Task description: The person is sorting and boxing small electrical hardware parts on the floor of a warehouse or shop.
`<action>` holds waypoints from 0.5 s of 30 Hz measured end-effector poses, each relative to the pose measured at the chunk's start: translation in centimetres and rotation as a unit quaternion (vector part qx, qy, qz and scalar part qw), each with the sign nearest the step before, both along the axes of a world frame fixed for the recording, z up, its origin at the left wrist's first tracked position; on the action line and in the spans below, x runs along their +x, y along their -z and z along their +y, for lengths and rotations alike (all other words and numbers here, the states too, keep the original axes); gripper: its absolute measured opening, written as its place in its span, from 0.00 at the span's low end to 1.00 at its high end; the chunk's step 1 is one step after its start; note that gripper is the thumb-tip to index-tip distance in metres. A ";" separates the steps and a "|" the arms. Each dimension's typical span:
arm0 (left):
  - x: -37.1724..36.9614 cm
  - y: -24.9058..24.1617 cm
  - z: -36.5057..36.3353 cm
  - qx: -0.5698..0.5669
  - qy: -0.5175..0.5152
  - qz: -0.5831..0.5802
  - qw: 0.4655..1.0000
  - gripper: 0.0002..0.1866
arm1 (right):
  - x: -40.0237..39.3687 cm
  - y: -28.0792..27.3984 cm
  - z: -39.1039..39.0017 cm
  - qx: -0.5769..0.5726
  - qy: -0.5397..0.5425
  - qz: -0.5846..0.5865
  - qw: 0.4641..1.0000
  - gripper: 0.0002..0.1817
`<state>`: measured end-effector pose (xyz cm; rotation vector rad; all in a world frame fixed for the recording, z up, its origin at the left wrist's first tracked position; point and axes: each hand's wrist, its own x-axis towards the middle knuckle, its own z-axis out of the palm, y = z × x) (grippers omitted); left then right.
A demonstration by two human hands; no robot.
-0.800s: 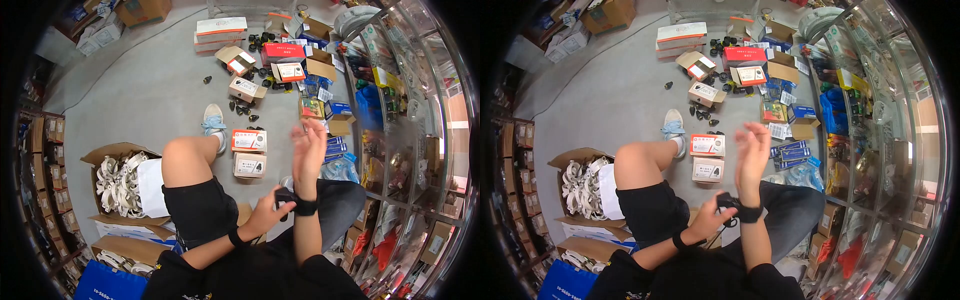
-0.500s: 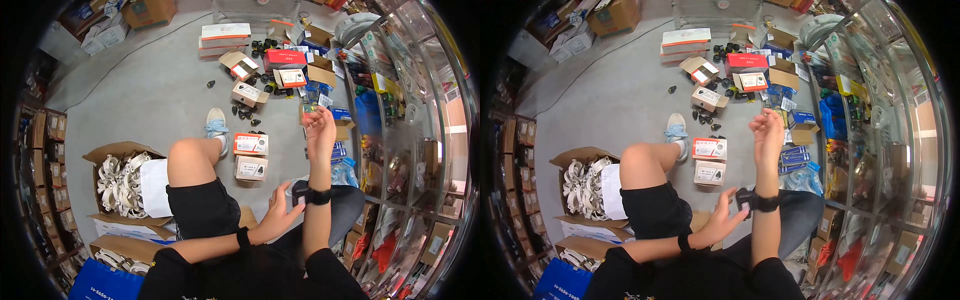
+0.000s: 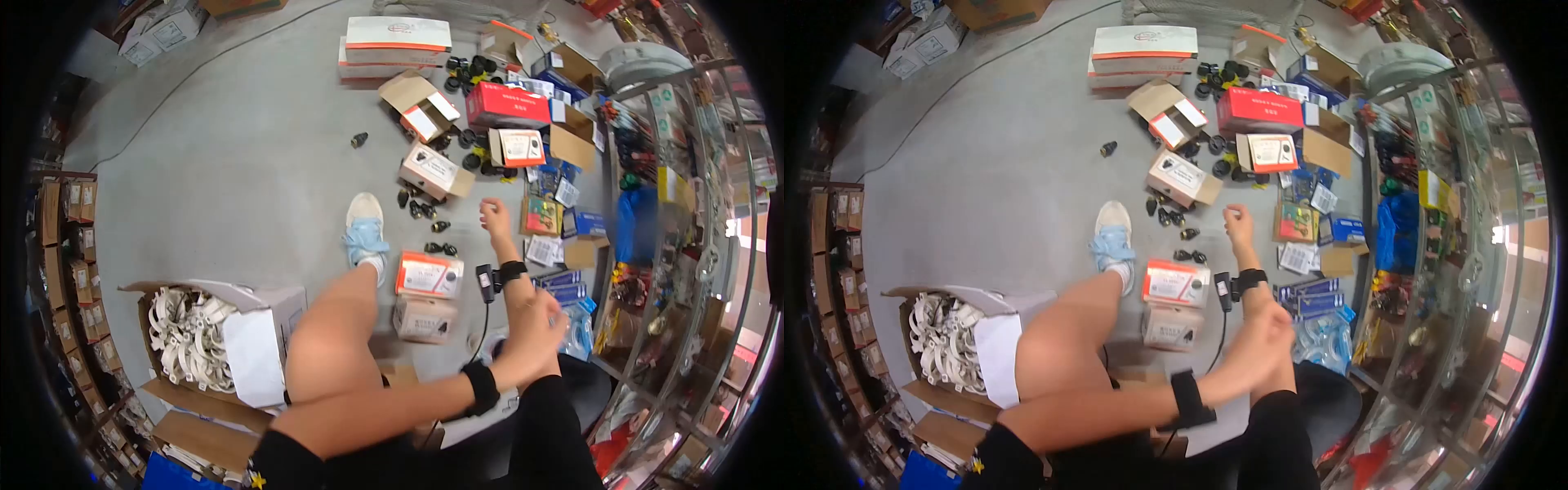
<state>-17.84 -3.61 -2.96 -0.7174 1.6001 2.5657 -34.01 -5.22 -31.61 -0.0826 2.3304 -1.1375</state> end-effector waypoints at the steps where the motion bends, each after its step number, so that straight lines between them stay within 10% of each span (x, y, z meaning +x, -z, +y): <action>1: -0.8 -0.9 -0.8 -0.026 -0.056 0.108 0.992 0.09 | 0.0 1.8 -1.6 -0.003 0.001 -0.006 1.000 0.16; 11: -3.6 -4.6 -5.1 -0.098 0.006 0.098 0.990 0.11 | 3.6 5.4 -7.4 0.018 0.197 -0.134 0.971 0.18; 15: -4.2 -4.7 -5.6 -0.084 0.039 0.094 0.991 0.11 | 3.1 6.2 -8.5 0.054 0.081 0.063 0.993 0.17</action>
